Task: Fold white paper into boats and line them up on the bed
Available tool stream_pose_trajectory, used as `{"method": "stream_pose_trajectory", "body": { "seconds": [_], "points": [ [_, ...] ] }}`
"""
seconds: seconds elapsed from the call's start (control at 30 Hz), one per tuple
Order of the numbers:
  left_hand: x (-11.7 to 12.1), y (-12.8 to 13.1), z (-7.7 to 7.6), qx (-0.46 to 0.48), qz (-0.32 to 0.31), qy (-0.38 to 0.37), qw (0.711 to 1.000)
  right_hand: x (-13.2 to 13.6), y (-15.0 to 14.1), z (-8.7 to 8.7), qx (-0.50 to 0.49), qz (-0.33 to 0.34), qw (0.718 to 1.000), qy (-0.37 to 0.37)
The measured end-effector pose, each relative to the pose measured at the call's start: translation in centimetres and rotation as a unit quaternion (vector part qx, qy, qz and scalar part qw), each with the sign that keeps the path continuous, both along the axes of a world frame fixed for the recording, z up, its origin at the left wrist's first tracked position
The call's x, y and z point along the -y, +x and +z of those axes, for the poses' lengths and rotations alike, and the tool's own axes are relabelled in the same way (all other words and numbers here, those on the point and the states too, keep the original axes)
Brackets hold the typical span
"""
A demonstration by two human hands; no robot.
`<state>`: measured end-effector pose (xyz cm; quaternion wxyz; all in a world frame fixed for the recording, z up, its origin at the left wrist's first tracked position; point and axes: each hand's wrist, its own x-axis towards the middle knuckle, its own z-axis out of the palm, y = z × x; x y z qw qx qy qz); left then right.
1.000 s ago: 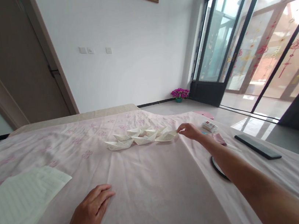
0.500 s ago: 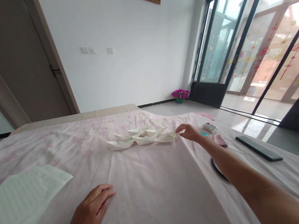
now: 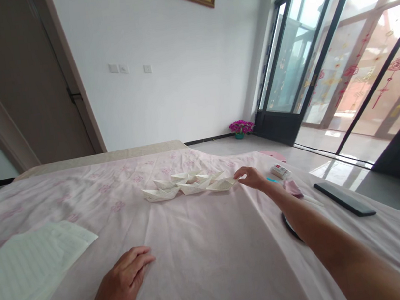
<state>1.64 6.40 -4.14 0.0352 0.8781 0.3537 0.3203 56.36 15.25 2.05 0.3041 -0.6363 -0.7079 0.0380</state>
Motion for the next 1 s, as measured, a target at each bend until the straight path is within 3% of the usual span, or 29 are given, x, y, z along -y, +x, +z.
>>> {"method": "stream_pose_trajectory", "body": {
  "seconds": [0.37, 0.7, 1.0],
  "points": [
    [-0.3, -0.3, -0.4, -0.008, -0.004, 0.002, 1.0, -0.5, -0.6, 1.0, -0.038, -0.034, 0.997, -0.053],
    [0.0, 0.0, 0.1, -0.006, -0.002, 0.017, 1.0, -0.4, -0.3, 0.6, -0.12, -0.076, 0.985, -0.103],
    [-0.1, 0.0, 0.1, -0.007, -0.003, 0.007, 1.0, -0.6, -0.7, 1.1, -0.154, -0.076, 0.981, -0.095]
  ]
}}
